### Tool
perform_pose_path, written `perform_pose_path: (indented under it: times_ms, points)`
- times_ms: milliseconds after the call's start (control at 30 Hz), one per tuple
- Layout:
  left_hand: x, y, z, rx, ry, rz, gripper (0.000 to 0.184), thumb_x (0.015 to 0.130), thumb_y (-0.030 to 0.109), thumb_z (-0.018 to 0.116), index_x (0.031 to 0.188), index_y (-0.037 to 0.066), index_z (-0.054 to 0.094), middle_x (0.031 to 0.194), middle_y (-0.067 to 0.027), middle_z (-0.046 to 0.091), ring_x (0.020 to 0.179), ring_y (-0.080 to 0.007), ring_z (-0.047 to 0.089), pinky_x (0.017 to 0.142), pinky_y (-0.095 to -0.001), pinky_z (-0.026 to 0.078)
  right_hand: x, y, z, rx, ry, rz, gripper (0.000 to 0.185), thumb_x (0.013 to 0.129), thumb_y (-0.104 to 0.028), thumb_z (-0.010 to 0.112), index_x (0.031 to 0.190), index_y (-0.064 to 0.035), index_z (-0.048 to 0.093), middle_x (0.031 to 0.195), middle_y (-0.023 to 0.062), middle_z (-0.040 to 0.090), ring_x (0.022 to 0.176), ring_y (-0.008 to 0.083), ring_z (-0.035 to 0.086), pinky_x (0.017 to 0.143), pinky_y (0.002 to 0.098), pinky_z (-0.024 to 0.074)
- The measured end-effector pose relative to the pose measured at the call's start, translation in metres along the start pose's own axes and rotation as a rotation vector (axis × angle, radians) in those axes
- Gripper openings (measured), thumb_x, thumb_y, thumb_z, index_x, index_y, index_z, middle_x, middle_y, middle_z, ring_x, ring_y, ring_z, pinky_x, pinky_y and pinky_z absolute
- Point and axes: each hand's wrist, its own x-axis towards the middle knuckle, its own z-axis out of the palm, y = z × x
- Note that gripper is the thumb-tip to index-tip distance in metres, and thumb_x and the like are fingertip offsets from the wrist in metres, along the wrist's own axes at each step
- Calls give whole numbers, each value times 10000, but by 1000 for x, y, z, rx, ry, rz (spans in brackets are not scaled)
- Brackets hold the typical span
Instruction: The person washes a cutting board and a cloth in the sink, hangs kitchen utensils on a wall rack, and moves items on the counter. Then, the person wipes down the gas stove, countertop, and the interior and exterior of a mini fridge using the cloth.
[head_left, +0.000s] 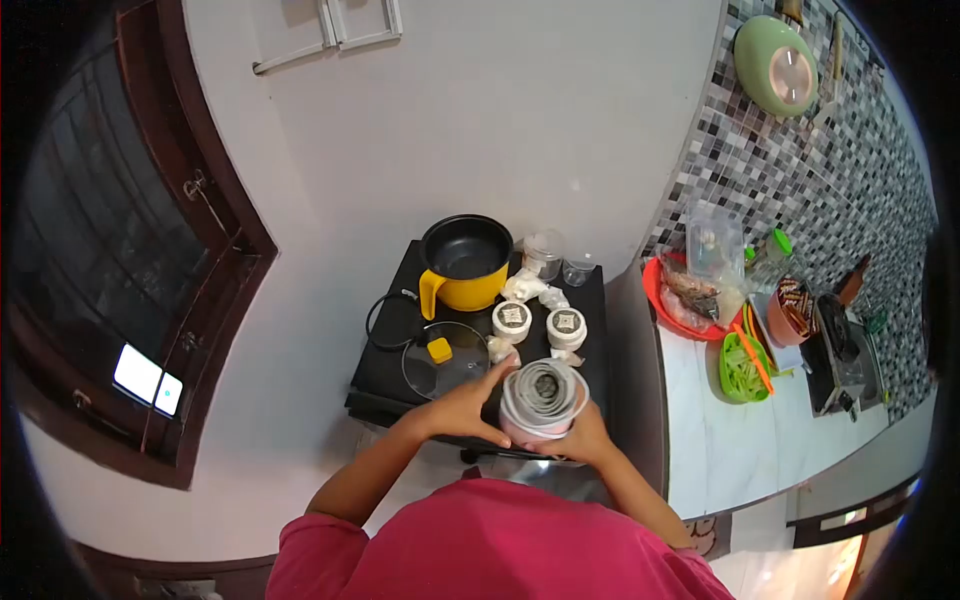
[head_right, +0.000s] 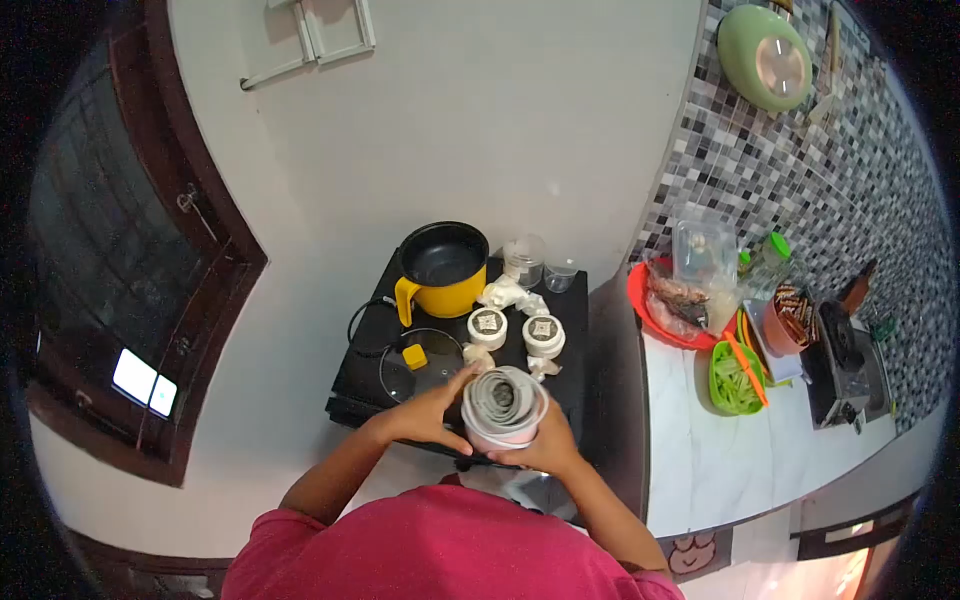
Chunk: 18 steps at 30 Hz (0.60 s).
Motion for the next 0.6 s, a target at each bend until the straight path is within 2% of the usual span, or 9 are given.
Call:
perform_pose_path:
  times_ms: [33, 67, 100, 167, 267, 367, 600]
  points:
    - [-2, -4, -11, 12, -14, 16, 1203, 599, 284, 853, 1455, 48, 42, 1442, -189, 298, 1322, -274, 325, 1087, -372, 248, -1, -2, 0, 28, 13, 29, 963, 425, -262, 867, 1255, -2, 453, 1192, 136, 560, 1114, 259, 546, 968, 355, 398]
    - [-8, -12, -24, -41, 46, -110, 1118, 618, 293, 845, 1446, 61, 130, 1413, -167, 346, 1276, -258, 384, 1068, -372, 285, -2, -4, 0, 12, 46, 73, 990, 415, -247, 875, 1265, 6, 436, 1187, 129, 559, 1117, 239, 540, 973, 346, 393]
    - [-11, -17, -37, 30, 161, -212, 916, 655, 289, 812, 1382, 58, 305, 1326, -167, 433, 1208, -289, 447, 1008, -378, 359, -2, -7, 1, 71, 88, 62, 991, 421, -245, 876, 1267, 14, 428, 1193, 130, 556, 1117, 237, 541, 976, 341, 393]
    - [-23, -51, -52, 587, 416, -107, 684, 697, 274, 758, 1264, 45, 451, 1162, -158, 517, 1058, -329, 524, 882, -408, 445, -4, -14, -4, -36, 136, 63, 998, 428, -247, 874, 1274, 13, 413, 1199, 134, 550, 1119, 239, 539, 977, 341, 393]
    - [-27, -79, -48, 622, 558, -191, 538, 732, 255, 713, 1185, 42, 517, 1083, -151, 530, 997, -344, 532, 829, -407, 461, -6, -5, -9, -67, 194, 94, 1016, 432, -252, 873, 1284, 11, 387, 1198, 140, 547, 1119, 245, 538, 974, 345, 395]
    - [-20, -90, -39, 719, 504, -254, 500, 758, 274, 692, 1163, 30, 528, 1068, -152, 535, 997, -329, 539, 818, -398, 465, -6, -2, -16, -85, 183, 150, 1086, 427, -277, 880, 1309, 16, 318, 1227, 145, 485, 1137, 257, 492, 984, 362, 376]
    - [-19, -76, -44, 567, 551, -219, 397, 798, 261, 664, 1080, 4, 554, 997, -182, 581, 921, -363, 574, 798, -410, 468, 0, -5, -35, -126, 214, 134, 1015, 436, -265, 864, 1278, 7, 365, 1180, 148, 542, 1093, 254, 539, 962, 358, 405]
